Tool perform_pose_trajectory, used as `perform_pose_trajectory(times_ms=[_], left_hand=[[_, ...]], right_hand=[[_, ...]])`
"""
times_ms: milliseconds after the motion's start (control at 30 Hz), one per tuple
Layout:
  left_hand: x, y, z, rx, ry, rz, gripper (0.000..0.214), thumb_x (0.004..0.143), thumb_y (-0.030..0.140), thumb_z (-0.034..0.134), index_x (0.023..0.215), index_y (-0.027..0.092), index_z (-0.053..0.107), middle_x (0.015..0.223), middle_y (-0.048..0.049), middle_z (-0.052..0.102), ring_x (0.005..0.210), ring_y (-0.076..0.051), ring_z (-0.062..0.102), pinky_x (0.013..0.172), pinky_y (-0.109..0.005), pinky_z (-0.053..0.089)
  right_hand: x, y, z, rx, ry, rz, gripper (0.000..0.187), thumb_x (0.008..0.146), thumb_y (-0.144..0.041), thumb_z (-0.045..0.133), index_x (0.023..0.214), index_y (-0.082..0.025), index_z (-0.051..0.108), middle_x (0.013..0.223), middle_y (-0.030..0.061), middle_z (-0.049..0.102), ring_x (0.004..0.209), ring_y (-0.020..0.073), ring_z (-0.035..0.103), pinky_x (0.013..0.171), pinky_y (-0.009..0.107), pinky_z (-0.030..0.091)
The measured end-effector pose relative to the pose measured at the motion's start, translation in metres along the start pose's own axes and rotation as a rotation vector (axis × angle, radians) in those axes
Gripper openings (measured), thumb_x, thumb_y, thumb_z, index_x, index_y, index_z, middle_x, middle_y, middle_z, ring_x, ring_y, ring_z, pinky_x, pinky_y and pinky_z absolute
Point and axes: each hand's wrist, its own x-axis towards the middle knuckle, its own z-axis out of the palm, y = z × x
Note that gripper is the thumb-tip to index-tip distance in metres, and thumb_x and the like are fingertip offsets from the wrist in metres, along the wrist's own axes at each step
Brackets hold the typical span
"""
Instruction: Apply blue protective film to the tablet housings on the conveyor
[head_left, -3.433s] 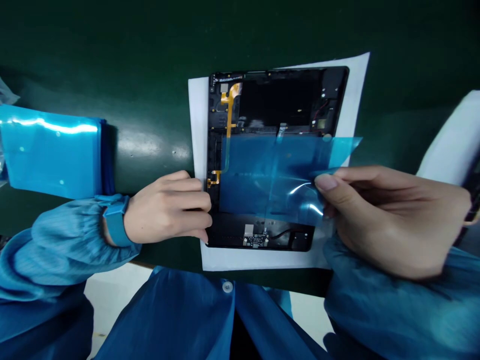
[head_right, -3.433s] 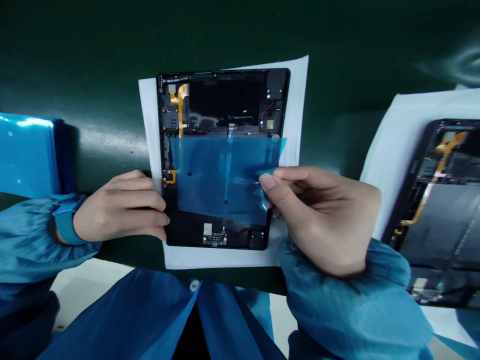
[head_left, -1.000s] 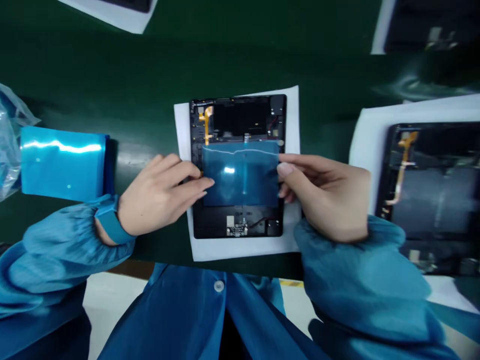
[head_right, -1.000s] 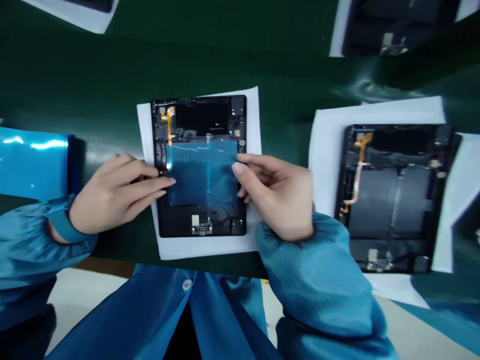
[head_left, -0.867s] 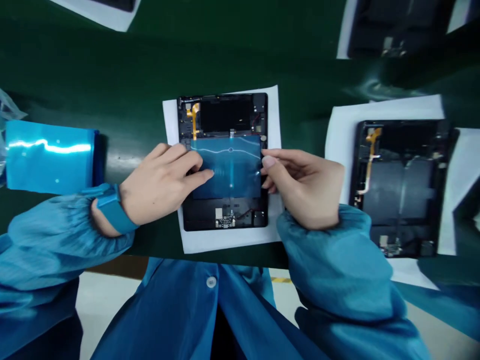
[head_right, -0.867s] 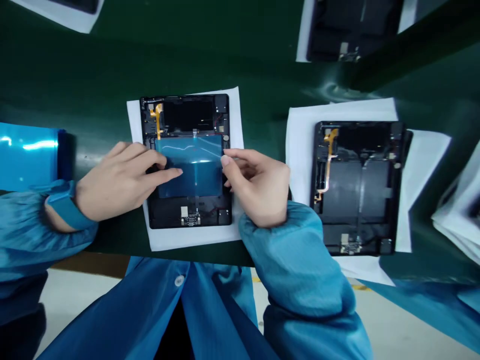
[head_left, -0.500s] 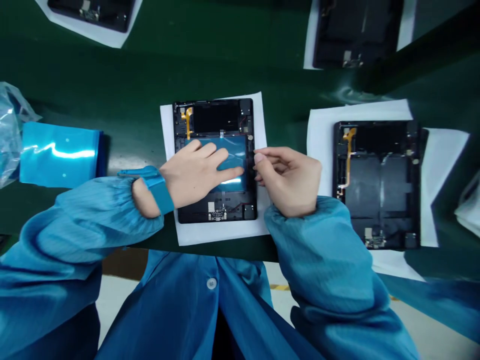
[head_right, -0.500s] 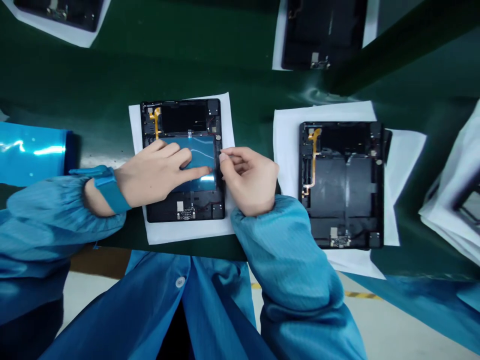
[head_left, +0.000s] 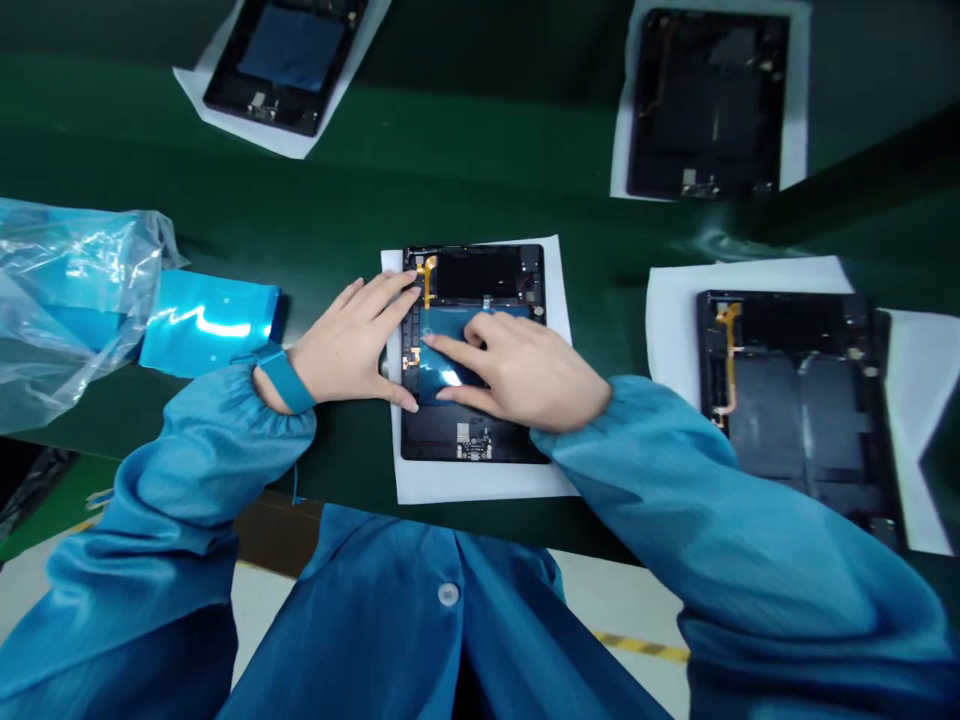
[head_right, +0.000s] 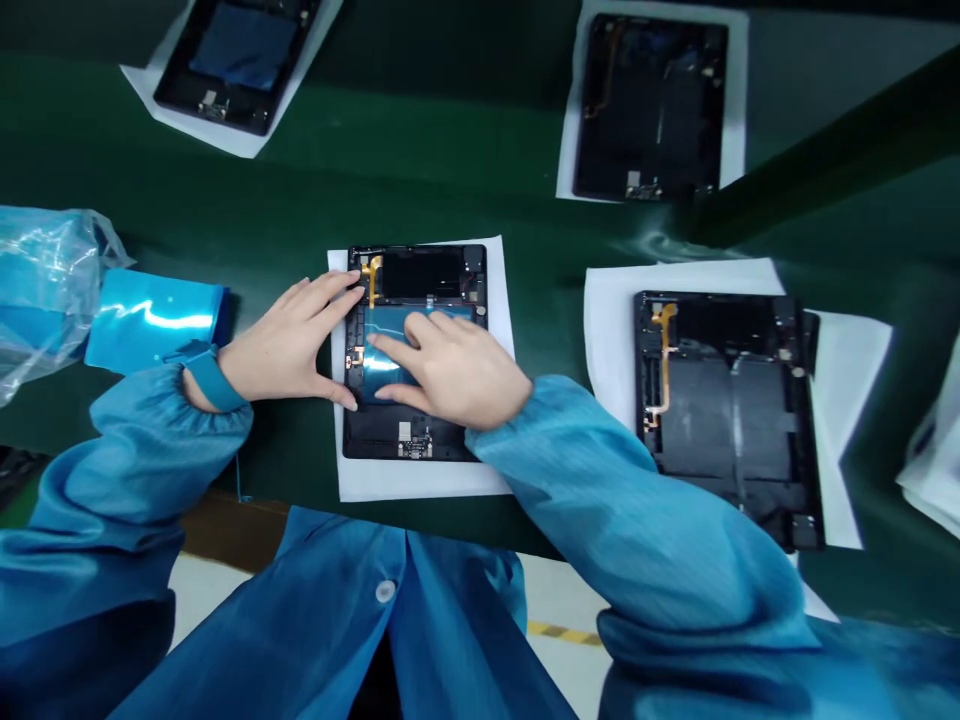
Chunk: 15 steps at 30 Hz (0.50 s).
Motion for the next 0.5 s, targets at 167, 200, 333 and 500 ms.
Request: perform_pose_trajectory(times_ms=[167,200,333,500], left_hand=[[0.003,0.007,0.001,-0.013,-0.015,-0.017,0.133,0.068,0.092,0.064,0.163,0.009,0.024,0.168,-0.0238,0.025,0.156,-0.045,0.023,0.129,-0.063,0.019],[0.002,0.007,0.0,-0.005,-0.014,-0.022,0.132,0.068,0.092,0.064,0.163,0.008,0.024,0.169,-0.0236,0.024,0.157,-0.044,0.023,0.129,-0.062,0.018],[0.001,0.008,0.0,0.024,-0.028,-0.038,0.131,0.07,0.088,0.067,0.163,0.007,0.023,0.17,-0.0234,0.022,0.158,-0.042,0.021,0.13,-0.06,0.016],[0.0,0.008,0.0,0.022,-0.04,-0.038,0.131,0.072,0.089,0.065,0.164,0.007,0.02,0.17,-0.0231,0.019,0.159,-0.042,0.018,0.13,-0.06,0.015]], right_hand=[[0.011,0.004,0.002,-0.058,0.008,0.077,0.077,0.102,-0.067,0.032,0.15,-0.011,0.054,0.109,0.0172,0.063,0.087,0.0267,0.054,0.075,0.038,0.039],[0.008,-0.001,0.002,-0.062,0.019,0.046,0.08,0.101,-0.069,0.031,0.148,-0.009,0.056,0.107,0.0173,0.064,0.086,0.0265,0.053,0.074,0.038,0.039],[-0.012,-0.015,0.002,0.004,0.06,-0.187,0.08,0.099,-0.072,0.033,0.135,-0.008,0.066,0.093,0.0123,0.066,0.079,0.0225,0.051,0.07,0.036,0.036],[-0.018,0.003,0.002,-0.059,0.108,0.103,0.074,0.102,-0.067,0.033,0.138,-0.011,0.066,0.097,0.014,0.067,0.082,0.024,0.053,0.071,0.036,0.037]])
